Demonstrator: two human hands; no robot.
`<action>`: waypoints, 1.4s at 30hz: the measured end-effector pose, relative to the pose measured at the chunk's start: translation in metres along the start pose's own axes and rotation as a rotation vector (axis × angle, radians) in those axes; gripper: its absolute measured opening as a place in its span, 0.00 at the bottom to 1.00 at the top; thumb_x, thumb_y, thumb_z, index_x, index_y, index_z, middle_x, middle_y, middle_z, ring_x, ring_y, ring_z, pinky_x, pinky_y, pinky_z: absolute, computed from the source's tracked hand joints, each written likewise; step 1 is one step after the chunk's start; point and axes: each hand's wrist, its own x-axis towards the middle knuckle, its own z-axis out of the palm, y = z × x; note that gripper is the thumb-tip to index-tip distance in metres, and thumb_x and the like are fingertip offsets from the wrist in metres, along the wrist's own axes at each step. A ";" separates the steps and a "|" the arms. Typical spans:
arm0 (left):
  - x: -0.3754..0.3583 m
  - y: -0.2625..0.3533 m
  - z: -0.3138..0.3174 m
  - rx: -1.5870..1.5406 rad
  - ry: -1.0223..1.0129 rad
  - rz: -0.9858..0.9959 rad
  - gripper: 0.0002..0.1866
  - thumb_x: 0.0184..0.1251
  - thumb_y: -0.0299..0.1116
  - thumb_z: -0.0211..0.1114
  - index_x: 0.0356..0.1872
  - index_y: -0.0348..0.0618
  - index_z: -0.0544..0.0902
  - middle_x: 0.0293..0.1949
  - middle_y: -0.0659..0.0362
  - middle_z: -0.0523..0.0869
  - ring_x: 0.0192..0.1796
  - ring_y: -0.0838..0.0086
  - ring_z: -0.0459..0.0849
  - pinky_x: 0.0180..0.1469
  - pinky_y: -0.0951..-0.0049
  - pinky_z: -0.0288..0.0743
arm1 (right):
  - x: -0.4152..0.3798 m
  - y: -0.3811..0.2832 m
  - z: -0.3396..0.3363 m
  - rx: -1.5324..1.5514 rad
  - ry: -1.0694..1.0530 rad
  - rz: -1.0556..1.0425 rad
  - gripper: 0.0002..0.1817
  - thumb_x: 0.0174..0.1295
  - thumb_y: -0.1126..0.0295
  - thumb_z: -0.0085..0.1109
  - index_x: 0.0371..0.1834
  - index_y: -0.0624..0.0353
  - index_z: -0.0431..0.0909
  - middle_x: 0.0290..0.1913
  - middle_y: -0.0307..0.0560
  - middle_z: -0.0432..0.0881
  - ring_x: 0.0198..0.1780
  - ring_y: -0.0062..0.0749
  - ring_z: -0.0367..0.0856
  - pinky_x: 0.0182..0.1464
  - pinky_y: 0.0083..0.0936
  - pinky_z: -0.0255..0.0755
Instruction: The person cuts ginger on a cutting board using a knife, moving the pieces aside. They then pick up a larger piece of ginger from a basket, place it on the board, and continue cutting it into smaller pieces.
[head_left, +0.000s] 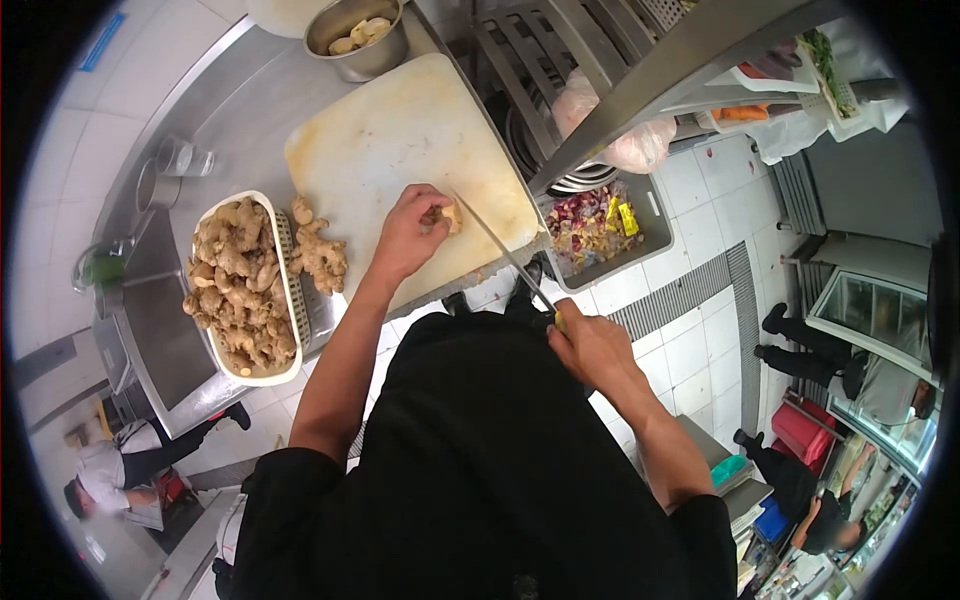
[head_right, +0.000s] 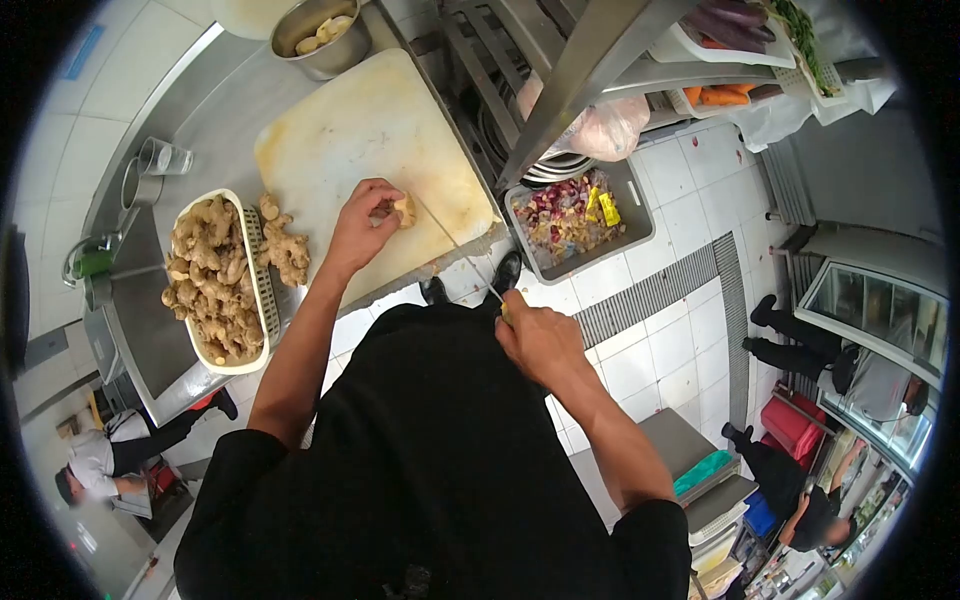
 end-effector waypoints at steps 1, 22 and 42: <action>0.001 -0.001 0.001 -0.001 -0.004 0.000 0.16 0.63 0.23 0.69 0.52 0.38 0.86 0.58 0.54 0.81 0.50 0.65 0.87 0.54 0.68 0.84 | -0.006 -0.003 -0.003 -0.006 0.002 -0.025 0.15 0.74 0.59 0.57 0.51 0.58 0.72 0.31 0.61 0.88 0.36 0.63 0.88 0.41 0.57 0.80; -0.007 -0.018 0.010 -0.149 0.027 0.015 0.16 0.67 0.22 0.70 0.55 0.39 0.85 0.60 0.57 0.77 0.55 0.71 0.84 0.58 0.70 0.82 | 0.072 -0.029 0.016 -0.023 0.212 -0.204 0.12 0.71 0.65 0.58 0.47 0.62 0.72 0.29 0.60 0.87 0.35 0.58 0.89 0.39 0.56 0.80; -0.005 -0.025 0.012 -0.159 0.049 0.074 0.15 0.65 0.22 0.72 0.53 0.40 0.84 0.57 0.56 0.77 0.53 0.68 0.84 0.55 0.70 0.82 | 0.089 -0.038 0.032 -0.014 0.224 -0.156 0.14 0.71 0.64 0.60 0.51 0.61 0.71 0.32 0.59 0.87 0.37 0.61 0.88 0.41 0.57 0.79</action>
